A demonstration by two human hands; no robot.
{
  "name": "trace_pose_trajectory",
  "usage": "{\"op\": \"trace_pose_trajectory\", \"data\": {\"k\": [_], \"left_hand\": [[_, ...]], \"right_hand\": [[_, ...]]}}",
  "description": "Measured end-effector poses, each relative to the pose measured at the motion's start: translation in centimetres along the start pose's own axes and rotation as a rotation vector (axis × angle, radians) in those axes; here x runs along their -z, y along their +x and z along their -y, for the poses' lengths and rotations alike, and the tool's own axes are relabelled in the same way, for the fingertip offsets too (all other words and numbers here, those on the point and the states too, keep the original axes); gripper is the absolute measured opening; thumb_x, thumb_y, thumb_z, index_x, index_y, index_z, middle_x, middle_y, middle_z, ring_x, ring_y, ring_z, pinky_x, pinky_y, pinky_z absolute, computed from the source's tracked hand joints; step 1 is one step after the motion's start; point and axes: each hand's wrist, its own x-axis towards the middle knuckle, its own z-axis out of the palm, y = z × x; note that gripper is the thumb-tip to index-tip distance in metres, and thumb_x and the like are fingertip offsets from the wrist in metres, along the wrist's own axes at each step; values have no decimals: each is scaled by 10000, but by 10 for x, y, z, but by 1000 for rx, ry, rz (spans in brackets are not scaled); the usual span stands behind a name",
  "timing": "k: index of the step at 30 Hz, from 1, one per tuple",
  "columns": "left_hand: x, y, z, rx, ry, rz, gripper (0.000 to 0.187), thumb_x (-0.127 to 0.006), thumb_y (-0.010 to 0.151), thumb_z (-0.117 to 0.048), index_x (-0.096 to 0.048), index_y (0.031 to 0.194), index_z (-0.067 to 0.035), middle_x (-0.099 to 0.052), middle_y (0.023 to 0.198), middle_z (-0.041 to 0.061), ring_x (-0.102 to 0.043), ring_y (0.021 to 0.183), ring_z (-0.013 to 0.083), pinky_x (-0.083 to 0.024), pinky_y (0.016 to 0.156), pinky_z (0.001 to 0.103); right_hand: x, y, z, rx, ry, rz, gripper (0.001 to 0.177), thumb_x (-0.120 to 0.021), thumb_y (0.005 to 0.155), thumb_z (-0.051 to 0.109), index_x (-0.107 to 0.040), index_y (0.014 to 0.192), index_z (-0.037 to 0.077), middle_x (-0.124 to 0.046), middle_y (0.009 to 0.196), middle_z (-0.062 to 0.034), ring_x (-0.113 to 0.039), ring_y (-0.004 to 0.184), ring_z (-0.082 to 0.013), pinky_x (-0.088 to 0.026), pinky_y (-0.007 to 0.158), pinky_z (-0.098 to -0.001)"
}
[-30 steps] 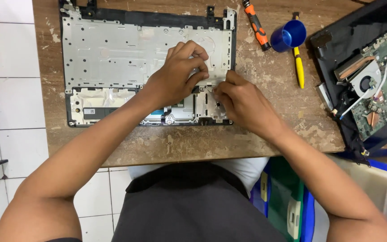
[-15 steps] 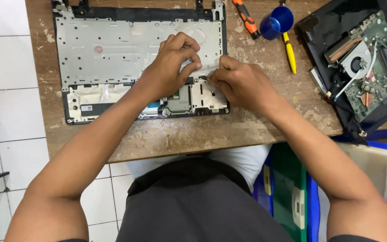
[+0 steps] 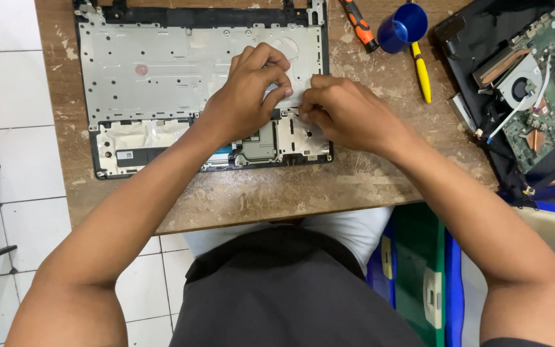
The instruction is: The person uses a small white plastic tool to pry and separate the edges of a laptop chassis from its internal metal frame. They work along the perimeter of the device, carefully lifting the casing to detach it from the main body.
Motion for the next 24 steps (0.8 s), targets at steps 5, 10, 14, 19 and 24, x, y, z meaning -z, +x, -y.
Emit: {"op": "trace_pose_trajectory", "data": {"k": [5,10,14,19,24], "left_hand": [[-1,-2,3,-39,23,4,122,-709,1103,-171,-716,1007,-96,-553,1293,87,-504,1228,322,-439,1040,493],[0,-2,4,-65,-20,-25,128,-675,1116,-142,-687,1002,-85,-564,1257,99,-517,1180,318,-427,1036,480],[-2,-3,8,-94,-48,-56,125,-692,1110,-138,-674,997,-86,-567,1235,97,-540,1184,303,-399,1089,477],[-5,-1,13,-108,-54,-73,112,-691,1099,-114,-686,991,-88,-580,1228,96,-550,1161,309,-411,1072,481],[-3,-2,12,-115,-69,-85,118,-678,1106,-123,-693,995,-86,-578,1224,98,-551,1147,305,-415,1076,487]], "right_hand": [[3,0,15,-176,328,-34,103,-709,993,-39,-789,1000,25,-804,1013,-121,-778,940,-257,-643,825,-391],[-8,-8,5,-52,-41,-145,91,-764,1038,133,-804,1047,52,-688,982,-64,-683,690,-276,-545,548,-445],[-14,-7,11,-33,-196,-251,271,-764,1095,370,-814,1052,108,-696,1035,-22,-698,673,-269,-536,485,-457],[-39,0,2,-21,-279,-426,308,-846,1069,370,-777,875,141,-699,899,24,-617,545,-175,-433,396,-327],[-46,6,-3,-86,-180,-465,300,-889,1020,311,-751,823,131,-676,862,48,-621,585,-184,-430,441,-402]]}}
